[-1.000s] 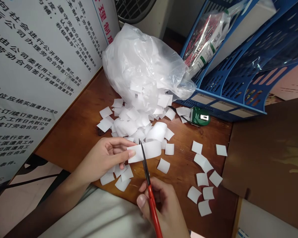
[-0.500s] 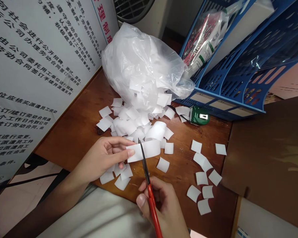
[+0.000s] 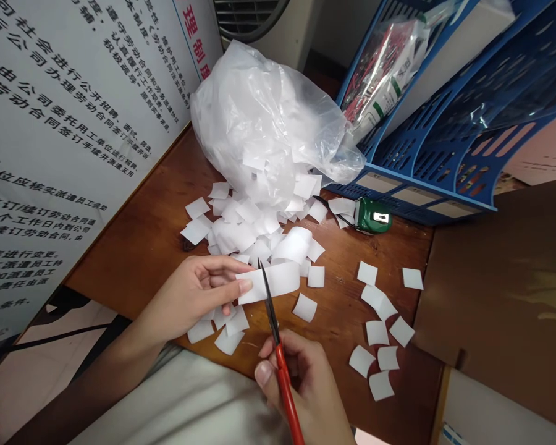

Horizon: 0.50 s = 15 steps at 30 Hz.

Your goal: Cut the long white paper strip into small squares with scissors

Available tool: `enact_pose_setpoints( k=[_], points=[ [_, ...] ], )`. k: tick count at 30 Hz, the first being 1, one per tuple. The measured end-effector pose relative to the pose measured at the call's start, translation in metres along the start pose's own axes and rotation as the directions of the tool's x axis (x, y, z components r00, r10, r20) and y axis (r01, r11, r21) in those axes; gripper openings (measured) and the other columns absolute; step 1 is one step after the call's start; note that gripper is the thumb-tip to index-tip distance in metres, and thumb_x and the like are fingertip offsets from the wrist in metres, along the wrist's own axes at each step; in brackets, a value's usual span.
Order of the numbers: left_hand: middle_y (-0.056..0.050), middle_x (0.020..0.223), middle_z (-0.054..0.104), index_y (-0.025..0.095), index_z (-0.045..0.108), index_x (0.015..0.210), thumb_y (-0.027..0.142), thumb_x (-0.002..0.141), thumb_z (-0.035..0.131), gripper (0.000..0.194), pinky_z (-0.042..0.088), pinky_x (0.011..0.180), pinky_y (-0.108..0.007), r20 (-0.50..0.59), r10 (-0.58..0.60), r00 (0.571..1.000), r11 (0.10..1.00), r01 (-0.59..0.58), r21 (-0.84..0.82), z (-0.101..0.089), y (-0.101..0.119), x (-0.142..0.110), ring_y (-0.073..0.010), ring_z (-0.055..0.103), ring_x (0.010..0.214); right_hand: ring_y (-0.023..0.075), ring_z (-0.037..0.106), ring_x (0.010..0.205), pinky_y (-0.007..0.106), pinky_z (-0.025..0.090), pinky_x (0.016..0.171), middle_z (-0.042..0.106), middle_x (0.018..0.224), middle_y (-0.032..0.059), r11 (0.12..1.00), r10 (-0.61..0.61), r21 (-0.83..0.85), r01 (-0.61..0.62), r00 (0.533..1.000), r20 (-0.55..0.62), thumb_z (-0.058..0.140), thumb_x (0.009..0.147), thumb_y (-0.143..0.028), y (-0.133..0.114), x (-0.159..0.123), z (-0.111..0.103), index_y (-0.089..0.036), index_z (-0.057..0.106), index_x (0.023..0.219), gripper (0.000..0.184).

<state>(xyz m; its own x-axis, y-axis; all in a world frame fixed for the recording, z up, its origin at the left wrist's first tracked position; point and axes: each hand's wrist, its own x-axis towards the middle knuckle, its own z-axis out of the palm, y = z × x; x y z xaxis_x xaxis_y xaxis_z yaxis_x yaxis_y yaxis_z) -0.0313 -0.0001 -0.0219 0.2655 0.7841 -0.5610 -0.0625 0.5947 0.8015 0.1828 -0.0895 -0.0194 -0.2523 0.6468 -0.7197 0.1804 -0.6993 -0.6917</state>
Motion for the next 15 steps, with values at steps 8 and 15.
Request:
enact_pose_setpoints(
  k=[8, 15],
  points=[
    [0.004, 0.064, 0.067, 0.021, 0.079, 0.103, 0.03, 0.085, 0.079, 0.02, 0.043, 0.047, -0.009, -0.015, -0.005, 1.0, 1.0, 0.005, 0.023, 0.0003, 0.0011, 0.0004, -0.004, 0.057, 0.052, 0.0078, 0.047, 0.057, 0.02, 0.045, 0.054, 0.049, 0.075, -0.001, 0.997, 0.038, 0.07, -0.04, 0.999, 0.034, 0.064, 0.087, -0.066, -0.0031, 0.0, 0.0021, -0.015, 0.056, 0.09, 0.051],
    [0.004, 0.063, 0.065, 0.02, 0.079, 0.102, 0.029, 0.085, 0.078, 0.019, 0.042, 0.046, -0.009, -0.012, -0.004, 1.0, 1.0, 0.004, 0.012, 0.0001, 0.0015, 0.0021, -0.0041, 0.056, 0.052, 0.0068, 0.051, 0.052, 0.02, 0.043, 0.051, 0.051, 0.075, -0.0021, 0.992, 0.073, 0.1, -0.078, 0.996, 0.052, 0.07, 0.084, -0.06, 0.0042, 0.0007, -0.0008, -0.014, 0.059, 0.09, 0.047]
  ],
)
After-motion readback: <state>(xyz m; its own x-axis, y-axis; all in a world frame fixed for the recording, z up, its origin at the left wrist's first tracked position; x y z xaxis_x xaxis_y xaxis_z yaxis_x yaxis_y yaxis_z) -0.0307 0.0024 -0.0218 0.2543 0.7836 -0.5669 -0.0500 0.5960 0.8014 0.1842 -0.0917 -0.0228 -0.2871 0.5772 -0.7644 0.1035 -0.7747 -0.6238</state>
